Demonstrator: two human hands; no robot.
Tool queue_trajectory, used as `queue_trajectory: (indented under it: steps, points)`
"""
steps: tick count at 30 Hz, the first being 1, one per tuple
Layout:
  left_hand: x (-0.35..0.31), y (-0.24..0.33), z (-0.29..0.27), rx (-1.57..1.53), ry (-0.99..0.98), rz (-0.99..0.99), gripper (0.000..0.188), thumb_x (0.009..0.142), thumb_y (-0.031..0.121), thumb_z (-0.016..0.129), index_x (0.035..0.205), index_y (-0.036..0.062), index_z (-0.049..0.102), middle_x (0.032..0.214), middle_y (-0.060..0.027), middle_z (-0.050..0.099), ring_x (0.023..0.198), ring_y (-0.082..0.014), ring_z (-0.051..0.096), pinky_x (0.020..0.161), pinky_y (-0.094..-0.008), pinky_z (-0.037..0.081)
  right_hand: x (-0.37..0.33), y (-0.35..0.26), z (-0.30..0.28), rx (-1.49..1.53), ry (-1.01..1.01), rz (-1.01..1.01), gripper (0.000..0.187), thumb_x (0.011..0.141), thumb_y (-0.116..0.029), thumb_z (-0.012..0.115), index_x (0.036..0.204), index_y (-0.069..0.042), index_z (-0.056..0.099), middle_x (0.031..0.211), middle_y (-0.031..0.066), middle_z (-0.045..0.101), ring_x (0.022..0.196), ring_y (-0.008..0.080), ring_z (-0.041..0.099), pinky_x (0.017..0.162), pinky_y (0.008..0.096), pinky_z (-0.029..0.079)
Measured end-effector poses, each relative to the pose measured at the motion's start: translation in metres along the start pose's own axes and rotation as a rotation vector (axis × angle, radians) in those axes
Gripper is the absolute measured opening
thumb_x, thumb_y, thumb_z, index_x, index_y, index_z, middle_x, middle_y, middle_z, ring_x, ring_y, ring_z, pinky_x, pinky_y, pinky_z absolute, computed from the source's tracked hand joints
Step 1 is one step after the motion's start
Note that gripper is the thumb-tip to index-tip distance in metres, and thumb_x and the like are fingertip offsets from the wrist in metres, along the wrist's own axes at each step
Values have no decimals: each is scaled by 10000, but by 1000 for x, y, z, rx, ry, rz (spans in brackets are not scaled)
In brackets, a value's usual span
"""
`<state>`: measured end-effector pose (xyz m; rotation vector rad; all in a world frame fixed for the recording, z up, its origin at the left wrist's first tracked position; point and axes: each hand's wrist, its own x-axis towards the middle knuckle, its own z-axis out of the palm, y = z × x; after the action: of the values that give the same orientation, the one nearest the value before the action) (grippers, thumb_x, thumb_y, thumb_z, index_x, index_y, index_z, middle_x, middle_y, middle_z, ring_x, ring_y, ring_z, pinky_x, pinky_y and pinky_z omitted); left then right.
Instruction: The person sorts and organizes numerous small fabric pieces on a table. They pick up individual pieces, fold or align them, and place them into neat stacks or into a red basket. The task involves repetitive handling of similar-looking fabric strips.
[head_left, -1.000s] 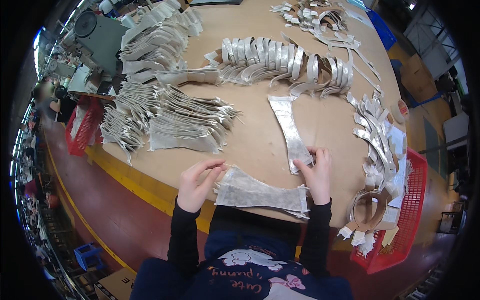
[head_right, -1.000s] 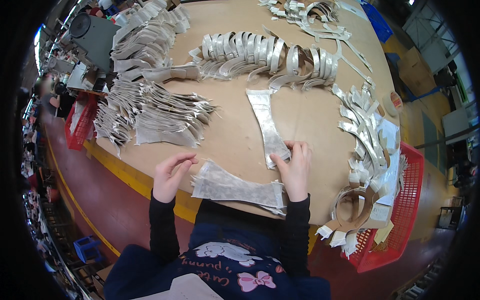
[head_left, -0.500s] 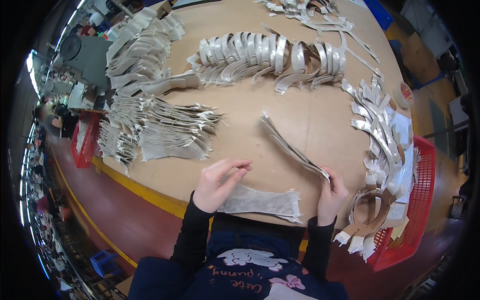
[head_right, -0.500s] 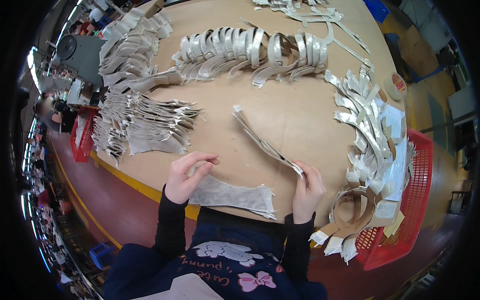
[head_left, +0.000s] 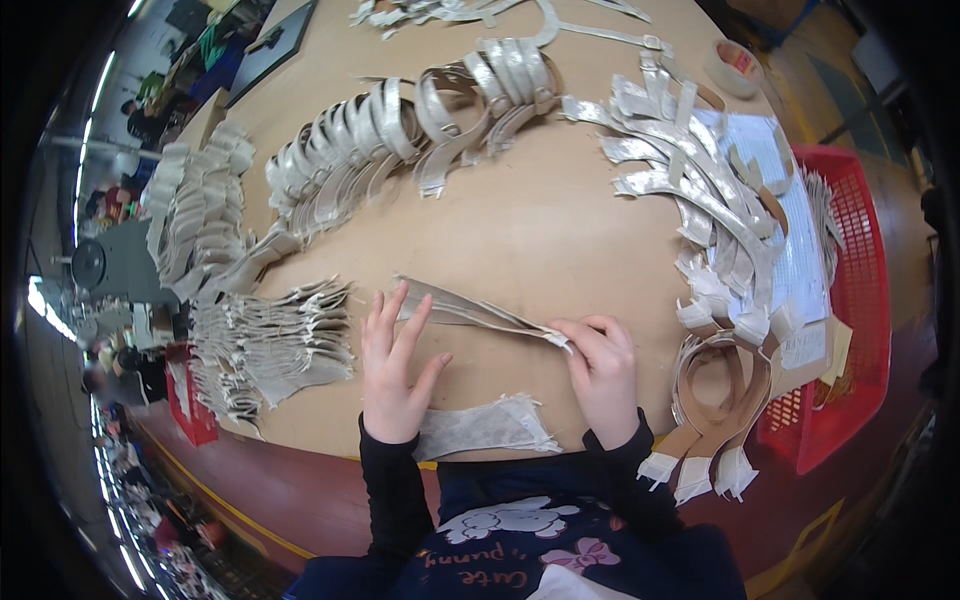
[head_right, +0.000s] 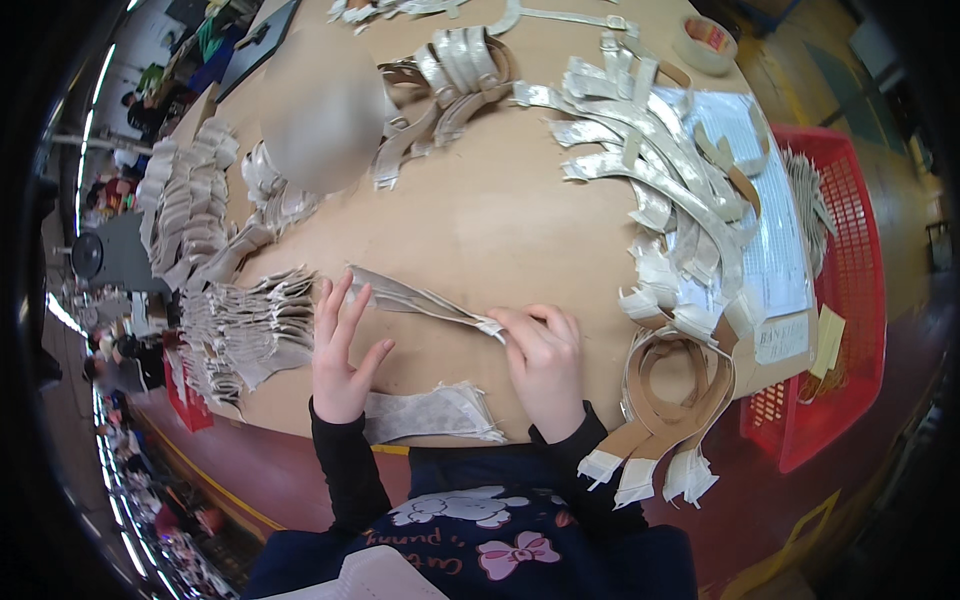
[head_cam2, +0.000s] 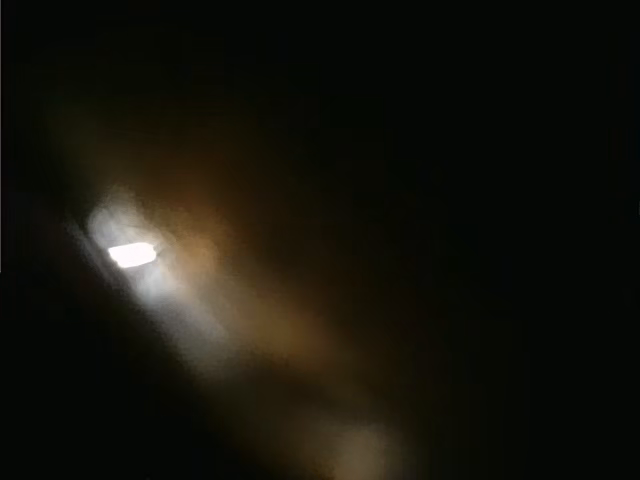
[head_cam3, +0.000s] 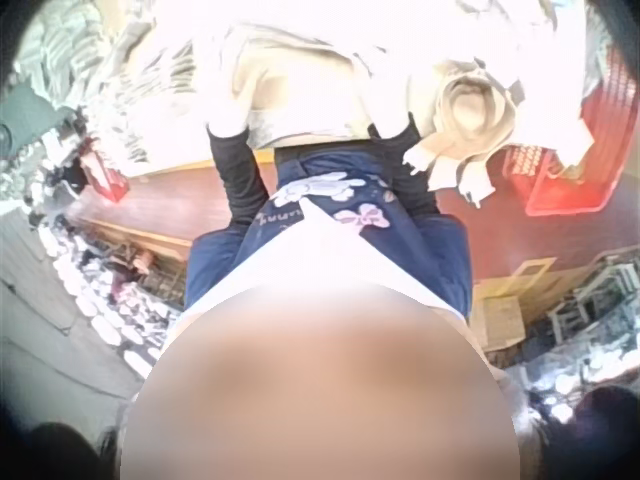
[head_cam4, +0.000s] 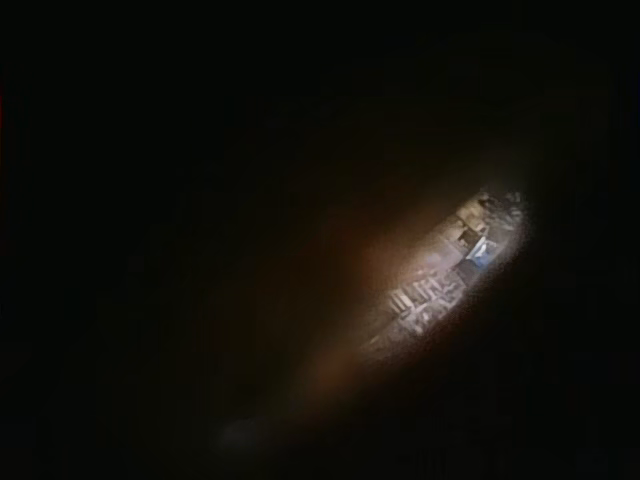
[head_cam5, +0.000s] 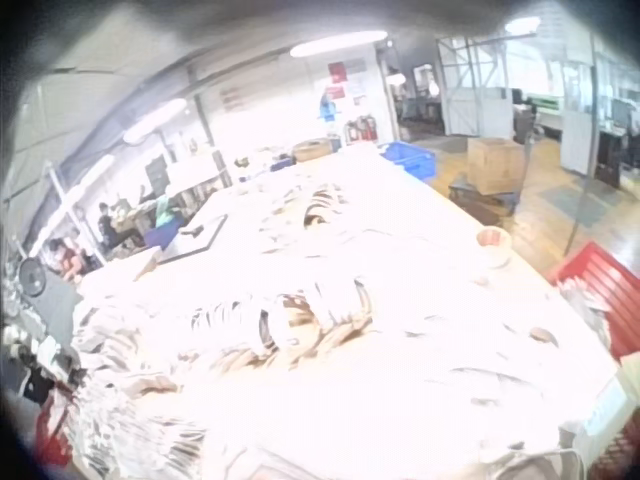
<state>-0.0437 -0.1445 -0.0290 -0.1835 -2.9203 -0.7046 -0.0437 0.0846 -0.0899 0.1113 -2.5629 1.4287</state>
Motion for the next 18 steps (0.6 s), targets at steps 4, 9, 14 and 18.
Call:
queue_trajectory:
  steps: [4,9,14,18]
  points:
    - [3,1,13,219,-100,47,582,768,66,753,1327,144,610,1461,-71,480,1437,-346,340,1200,-548,113,1,2,0,26,12,-61,279,735,48,677,982,-62,742,880,81,696,861,269,622,783,376,481]
    - [13,0,12,172,-240,73,500,820,71,710,1299,188,622,1359,-54,542,1378,-277,442,1185,-608,34,1,2,-5,71,10,-107,306,712,32,685,993,-76,741,932,43,728,894,235,623,824,381,465]
    - [16,21,30,170,44,43,304,808,9,704,1091,119,708,1047,-38,640,1170,-258,609,1188,-592,91,1,2,-9,31,-13,-117,298,718,8,684,993,-90,742,974,6,735,926,212,618,850,373,448]
    - [24,18,24,207,-66,112,311,780,3,729,1076,97,717,977,-57,657,1017,-253,650,1188,-582,134,2,2,-9,22,-21,-94,287,720,1,683,986,-90,738,976,0,733,940,212,616,858,373,442]
